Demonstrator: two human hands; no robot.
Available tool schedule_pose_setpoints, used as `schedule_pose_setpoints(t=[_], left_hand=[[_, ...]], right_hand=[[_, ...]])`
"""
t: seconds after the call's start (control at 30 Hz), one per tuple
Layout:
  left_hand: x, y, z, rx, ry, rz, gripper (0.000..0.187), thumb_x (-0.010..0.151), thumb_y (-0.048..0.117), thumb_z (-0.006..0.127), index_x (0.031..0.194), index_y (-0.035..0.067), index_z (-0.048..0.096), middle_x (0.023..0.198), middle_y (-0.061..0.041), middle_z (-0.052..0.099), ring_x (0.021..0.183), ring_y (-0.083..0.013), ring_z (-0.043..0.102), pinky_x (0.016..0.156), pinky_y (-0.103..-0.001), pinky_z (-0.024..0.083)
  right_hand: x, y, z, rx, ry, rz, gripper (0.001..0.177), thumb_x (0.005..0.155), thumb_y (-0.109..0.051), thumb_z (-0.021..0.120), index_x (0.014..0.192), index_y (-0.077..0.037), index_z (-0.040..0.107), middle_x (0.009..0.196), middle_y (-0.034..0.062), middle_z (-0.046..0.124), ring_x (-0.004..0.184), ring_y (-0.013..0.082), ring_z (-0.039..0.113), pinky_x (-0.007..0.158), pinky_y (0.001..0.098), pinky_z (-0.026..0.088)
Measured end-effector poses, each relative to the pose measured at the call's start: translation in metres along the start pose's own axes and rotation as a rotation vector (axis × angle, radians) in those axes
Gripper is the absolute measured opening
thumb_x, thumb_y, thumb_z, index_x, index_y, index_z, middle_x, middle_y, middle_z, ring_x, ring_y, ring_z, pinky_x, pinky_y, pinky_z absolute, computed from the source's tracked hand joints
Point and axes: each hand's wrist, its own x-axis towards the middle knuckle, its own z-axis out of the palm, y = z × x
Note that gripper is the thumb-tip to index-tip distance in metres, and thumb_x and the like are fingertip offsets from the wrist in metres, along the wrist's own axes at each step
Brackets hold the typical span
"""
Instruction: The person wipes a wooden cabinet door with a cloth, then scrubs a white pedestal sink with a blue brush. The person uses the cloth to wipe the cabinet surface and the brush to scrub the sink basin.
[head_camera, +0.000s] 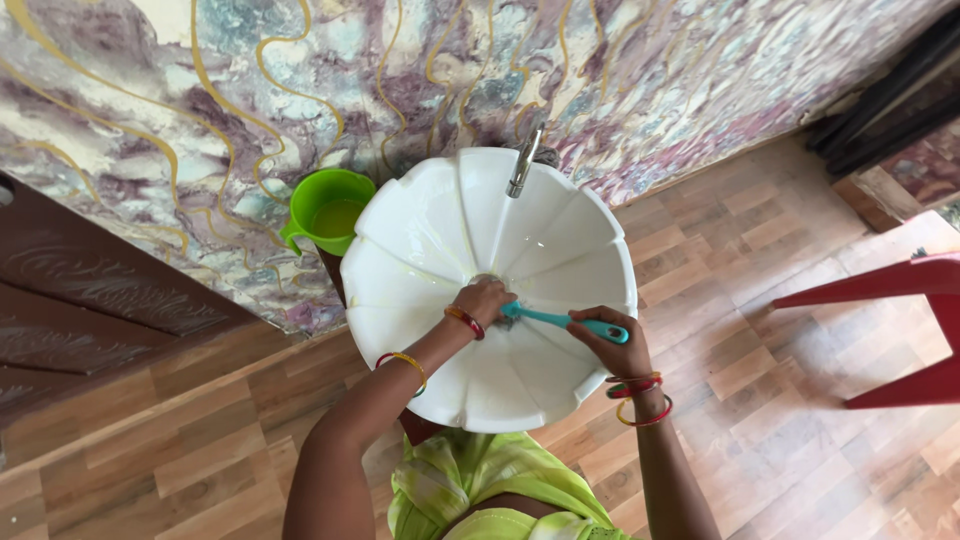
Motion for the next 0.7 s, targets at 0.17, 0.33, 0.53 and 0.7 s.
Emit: schedule_pose_setpoints(t=[0.17,0.33,0.53,0.7], left_hand=[[-0.043,0.040,-0.070,-0.106,-0.514,0.013,0.035,0.078,0.041,0.084,0.109,0.026,0.079,0.105,-0.007,0.075,0.102,-0.0283,0.070,0.089,-0.043,0.055],[-0.104,0.063,-0.109,-0.075,-0.535,0.030,0.046,0.073,0.042,0.086,0.117,0.031,0.077,0.103,-0.005,0.076,0.098,-0.0273,0.071,0.085,-0.043,0.057],[-0.068,0.016,-0.070,0.091,-0.389,-0.088,0.016,0.085,0.033,0.079,0.098,0.024,0.079,0.101,-0.006,0.075,0.098,-0.0292,0.071,0.086,-0.043,0.057],[-0.061,-0.011,-0.052,0.023,-0.130,0.046,0.044,0.074,0.025,0.082,0.117,0.029,0.075,0.110,-0.005,0.074,0.104,-0.0291,0.069,0.085,-0.045,0.055]], right_hand=[[-0.051,0.004,-0.004,-0.118,0.012,0.174,0.016,0.089,-0.015,0.081,0.100,-0.004,0.082,0.095,0.0142,0.080,0.086,0.0134,0.068,0.077,0.0302,0.055],[-0.090,0.003,-0.009,0.119,-0.092,0.113,0.014,0.084,-0.015,0.080,0.091,-0.003,0.078,0.101,0.0072,0.084,0.094,0.0126,0.076,0.085,0.0278,0.061],[-0.051,0.013,0.043,0.147,-0.026,-0.009,0.017,0.089,-0.015,0.079,0.101,-0.004,0.079,0.098,0.0067,0.079,0.092,0.0102,0.071,0.083,0.0255,0.056],[-0.048,0.000,0.059,-0.004,0.119,0.029,0.020,0.088,-0.021,0.081,0.096,-0.002,0.078,0.088,0.0037,0.078,0.080,0.0083,0.067,0.072,0.0246,0.053]])
